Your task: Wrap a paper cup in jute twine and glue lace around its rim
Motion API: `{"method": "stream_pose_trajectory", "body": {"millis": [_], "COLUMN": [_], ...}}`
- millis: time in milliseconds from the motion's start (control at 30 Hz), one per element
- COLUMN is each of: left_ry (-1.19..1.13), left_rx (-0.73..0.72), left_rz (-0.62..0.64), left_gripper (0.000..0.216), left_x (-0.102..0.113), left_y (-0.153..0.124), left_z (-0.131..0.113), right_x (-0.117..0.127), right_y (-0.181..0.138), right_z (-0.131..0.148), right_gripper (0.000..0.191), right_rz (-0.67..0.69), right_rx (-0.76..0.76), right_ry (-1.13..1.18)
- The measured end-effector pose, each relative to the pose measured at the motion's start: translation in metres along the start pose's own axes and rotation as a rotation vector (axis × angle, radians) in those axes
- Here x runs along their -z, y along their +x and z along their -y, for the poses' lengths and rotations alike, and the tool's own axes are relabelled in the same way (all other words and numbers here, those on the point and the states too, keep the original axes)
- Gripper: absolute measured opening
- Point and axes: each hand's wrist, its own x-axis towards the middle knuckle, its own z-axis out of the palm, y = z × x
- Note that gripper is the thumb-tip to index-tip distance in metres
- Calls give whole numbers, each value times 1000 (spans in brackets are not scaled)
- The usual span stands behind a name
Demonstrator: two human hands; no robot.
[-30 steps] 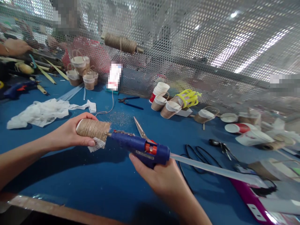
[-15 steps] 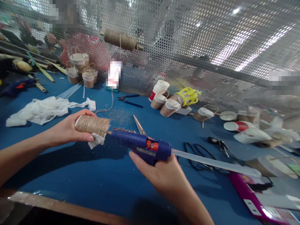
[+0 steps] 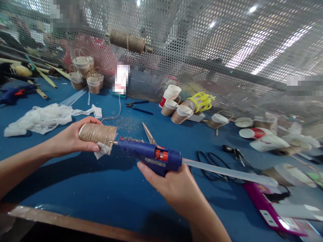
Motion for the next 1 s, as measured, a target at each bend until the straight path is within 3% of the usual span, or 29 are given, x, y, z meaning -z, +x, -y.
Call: {"method": "stream_pose_trajectory", "body": {"millis": [433,733,1000], "left_ry": [30,2,-45], "left_rx": [-57,-32,-22], "left_rz": [47,33,76], "left_gripper": [56,53,54], "left_x": [0,0,-2], "left_y": [-3,-1,-4], "left_z": [2,4,0], "right_x": [1,1,1], "right_y": [4,1,5], "right_z": [4,7,4], "right_gripper": [23,25,22], "right_rz": [18,83,60], "right_rx": [-134,-107,-122], "right_ry": [107,137,143]}}
